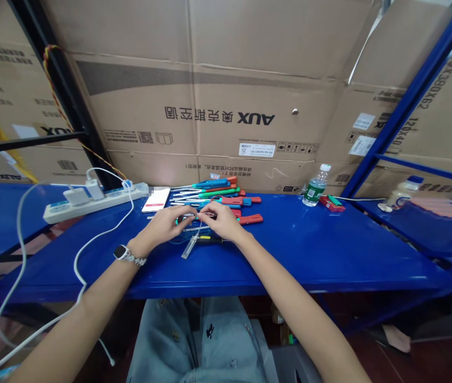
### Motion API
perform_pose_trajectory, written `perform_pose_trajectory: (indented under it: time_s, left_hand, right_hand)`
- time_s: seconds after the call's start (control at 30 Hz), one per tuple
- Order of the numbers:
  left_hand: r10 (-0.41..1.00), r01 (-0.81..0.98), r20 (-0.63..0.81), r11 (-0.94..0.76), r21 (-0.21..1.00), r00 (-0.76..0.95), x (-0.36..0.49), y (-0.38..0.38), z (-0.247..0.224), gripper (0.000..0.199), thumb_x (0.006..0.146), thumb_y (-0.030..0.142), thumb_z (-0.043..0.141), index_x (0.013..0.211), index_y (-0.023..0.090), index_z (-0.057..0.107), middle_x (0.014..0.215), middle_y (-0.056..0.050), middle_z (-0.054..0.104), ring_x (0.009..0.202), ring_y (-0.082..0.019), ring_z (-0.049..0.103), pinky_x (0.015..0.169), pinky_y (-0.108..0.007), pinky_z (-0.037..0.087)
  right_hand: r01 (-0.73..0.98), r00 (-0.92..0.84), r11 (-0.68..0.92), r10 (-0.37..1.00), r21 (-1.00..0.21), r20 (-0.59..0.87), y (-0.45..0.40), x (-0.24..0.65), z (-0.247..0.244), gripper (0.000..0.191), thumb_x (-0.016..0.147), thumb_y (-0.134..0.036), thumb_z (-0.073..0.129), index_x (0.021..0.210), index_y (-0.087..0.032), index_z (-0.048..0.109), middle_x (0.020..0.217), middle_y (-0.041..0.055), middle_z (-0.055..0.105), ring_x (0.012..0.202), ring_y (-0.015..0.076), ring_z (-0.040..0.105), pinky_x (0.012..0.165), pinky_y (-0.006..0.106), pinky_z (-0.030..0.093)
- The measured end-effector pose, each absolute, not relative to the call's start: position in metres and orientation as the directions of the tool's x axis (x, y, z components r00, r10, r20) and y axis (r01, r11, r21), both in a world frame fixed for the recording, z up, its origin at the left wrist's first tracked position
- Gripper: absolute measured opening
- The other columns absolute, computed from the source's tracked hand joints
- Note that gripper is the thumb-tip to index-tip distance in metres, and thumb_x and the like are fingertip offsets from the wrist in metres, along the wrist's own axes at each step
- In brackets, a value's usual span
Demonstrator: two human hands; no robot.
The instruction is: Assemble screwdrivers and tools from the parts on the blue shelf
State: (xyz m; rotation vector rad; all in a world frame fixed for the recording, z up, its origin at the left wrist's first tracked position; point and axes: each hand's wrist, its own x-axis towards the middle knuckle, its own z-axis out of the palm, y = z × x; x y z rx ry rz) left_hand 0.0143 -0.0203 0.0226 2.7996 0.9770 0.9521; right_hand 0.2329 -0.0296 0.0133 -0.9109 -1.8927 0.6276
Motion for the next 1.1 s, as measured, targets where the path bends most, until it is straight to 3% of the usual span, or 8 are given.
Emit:
perform_pose_trajectory:
  time_s: [0.13,0.3,0.47,0.7,0.9,1.1]
  left_hand:
    - [0.613,0.577,0.535,-0.774,0.26,0.581,0.013,-0.021,0.025,0.02,0.1,0.031,0.049,0.106,0.023,0.065,0.082,-0.003,0.07,0.073,-0.019,0.065,0.067,-0.029,0.045]
    - [0.588,0.546,0.559,-0.795,0.265,0.585,0.017,-0.027,0.027,0.014,0.096,0.025,0.049,0.1,0.021,0.062,0.081,-0.003,0.069,0.066,-0.017,0.06,0.061,-0.028,0.042]
    - [0.594,0.525,0.561,-0.796,0.303,0.576,0.018,-0.026,0.027,0.018,0.098,0.032,0.051,0.105,0.02,0.064,0.078,-0.002,0.068,0.064,-0.017,0.059,0.061,-0.028,0.042]
    - [0.634,0.44,0.608,-0.772,0.46,0.477,0.016,-0.021,0.028,0.023,0.1,0.037,0.052,0.091,0.019,0.062,0.074,-0.002,0.067,0.061,-0.014,0.055,0.058,-0.026,0.04]
    - [0.649,0.409,0.623,-0.76,0.505,0.436,0.017,-0.022,0.027,0.023,0.099,0.038,0.053,0.09,0.019,0.06,0.07,-0.001,0.065,0.058,-0.013,0.054,0.056,-0.026,0.04]
    - [0.701,0.359,0.604,-0.713,0.603,0.379,0.015,-0.019,0.026,0.028,0.098,0.044,0.054,0.086,0.019,0.059,0.067,-0.001,0.064,0.059,-0.014,0.056,0.055,-0.027,0.041]
  right_hand:
    - [0.209,-0.264,0.491,0.861,-0.846,0.435,-0.028,0.233,0.012,0.038,0.078,-0.054,0.077,0.087,-0.019,0.067,0.078,-0.0001,0.065,0.064,0.0132,0.055,0.06,0.027,0.044]
    - [0.178,-0.262,0.472,0.869,-0.864,0.42,-0.03,0.233,0.013,0.041,0.079,-0.059,0.074,0.077,-0.019,0.067,0.07,0.0004,0.066,0.063,0.0145,0.057,0.063,0.029,0.044]
    - [0.129,-0.283,0.489,0.852,-0.863,0.441,-0.03,0.228,0.013,0.04,0.081,-0.058,0.071,0.077,-0.019,0.067,0.07,0.0014,0.067,0.064,0.0152,0.06,0.064,0.03,0.048]
    - [0.151,-0.142,0.438,0.897,-0.886,0.419,-0.031,0.231,0.012,0.033,0.087,-0.051,0.065,0.103,-0.021,0.064,0.097,0.0029,0.068,0.046,0.007,0.049,0.044,0.024,0.041]
    - [0.19,-0.186,0.48,0.874,-0.857,0.449,-0.029,0.235,0.004,0.035,0.08,-0.036,0.071,0.11,-0.022,0.061,0.102,0.0038,0.065,0.056,0.0091,0.054,0.052,0.026,0.048]
    - [0.243,-0.176,0.489,0.872,-0.838,0.457,-0.027,0.233,0.003,0.022,0.084,-0.033,0.064,0.102,-0.021,0.059,0.078,0.0005,0.065,0.061,0.0144,0.056,0.059,0.029,0.046]
